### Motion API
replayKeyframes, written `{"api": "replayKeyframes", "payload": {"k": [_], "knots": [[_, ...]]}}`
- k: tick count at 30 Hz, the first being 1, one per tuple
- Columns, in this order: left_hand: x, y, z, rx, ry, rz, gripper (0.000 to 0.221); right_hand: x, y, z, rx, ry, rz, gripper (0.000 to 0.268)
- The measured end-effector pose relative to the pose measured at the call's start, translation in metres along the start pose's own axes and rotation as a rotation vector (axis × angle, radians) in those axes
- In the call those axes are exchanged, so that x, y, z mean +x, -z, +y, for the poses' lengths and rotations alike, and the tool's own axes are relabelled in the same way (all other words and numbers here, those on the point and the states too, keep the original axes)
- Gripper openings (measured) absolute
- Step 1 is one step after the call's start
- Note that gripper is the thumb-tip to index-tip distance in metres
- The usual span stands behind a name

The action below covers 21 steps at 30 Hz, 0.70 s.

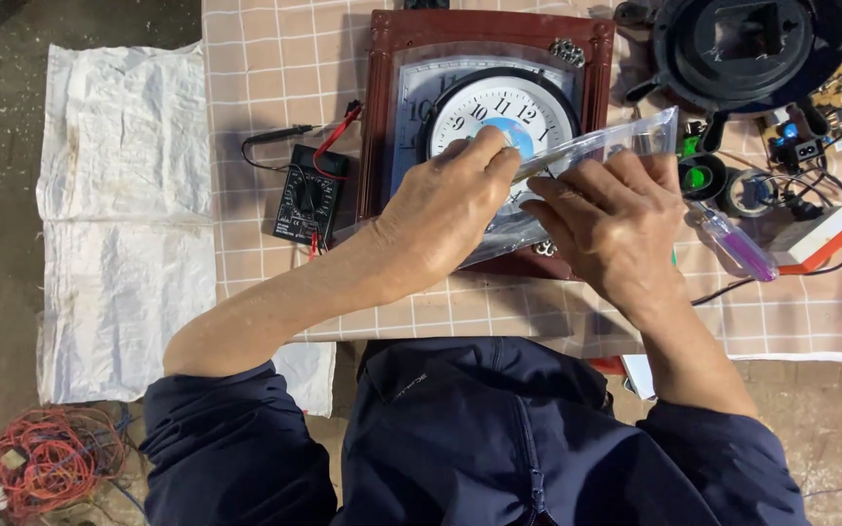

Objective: Disassembling a wall clock by removing screws and separating the frame, face, and internal movement.

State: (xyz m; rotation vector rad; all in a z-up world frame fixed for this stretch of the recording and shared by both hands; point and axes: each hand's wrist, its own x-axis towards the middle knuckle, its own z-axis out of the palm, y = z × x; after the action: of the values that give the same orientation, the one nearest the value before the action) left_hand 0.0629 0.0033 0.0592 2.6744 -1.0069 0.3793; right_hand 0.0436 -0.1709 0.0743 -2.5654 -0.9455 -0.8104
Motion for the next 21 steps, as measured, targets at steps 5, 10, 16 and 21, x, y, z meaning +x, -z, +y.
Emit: {"api": "replayKeyframes", "payload": {"k": [5, 10, 16, 21], "knots": [[0.001, 0.002, -0.004, -0.147, -0.016, -0.040, 0.026, -0.011, -0.014, -0.001, 0.081, -0.017, 0.003, 0.010], [0.000, -0.002, -0.005, -0.169, -0.024, -0.066, 0.024, -0.020, -0.024, 0.000, 0.156, -0.064, 0.037, 0.010], [-0.002, 0.010, -0.003, -0.216, -0.020, -0.078, 0.022, -0.040, -0.038, 0.007, 0.257, -0.118, 0.157, 0.009], [-0.003, 0.019, 0.000, -0.226, -0.025, -0.067, 0.021, -0.063, -0.047, 0.016, 0.187, -0.162, 0.379, 0.011]]}}
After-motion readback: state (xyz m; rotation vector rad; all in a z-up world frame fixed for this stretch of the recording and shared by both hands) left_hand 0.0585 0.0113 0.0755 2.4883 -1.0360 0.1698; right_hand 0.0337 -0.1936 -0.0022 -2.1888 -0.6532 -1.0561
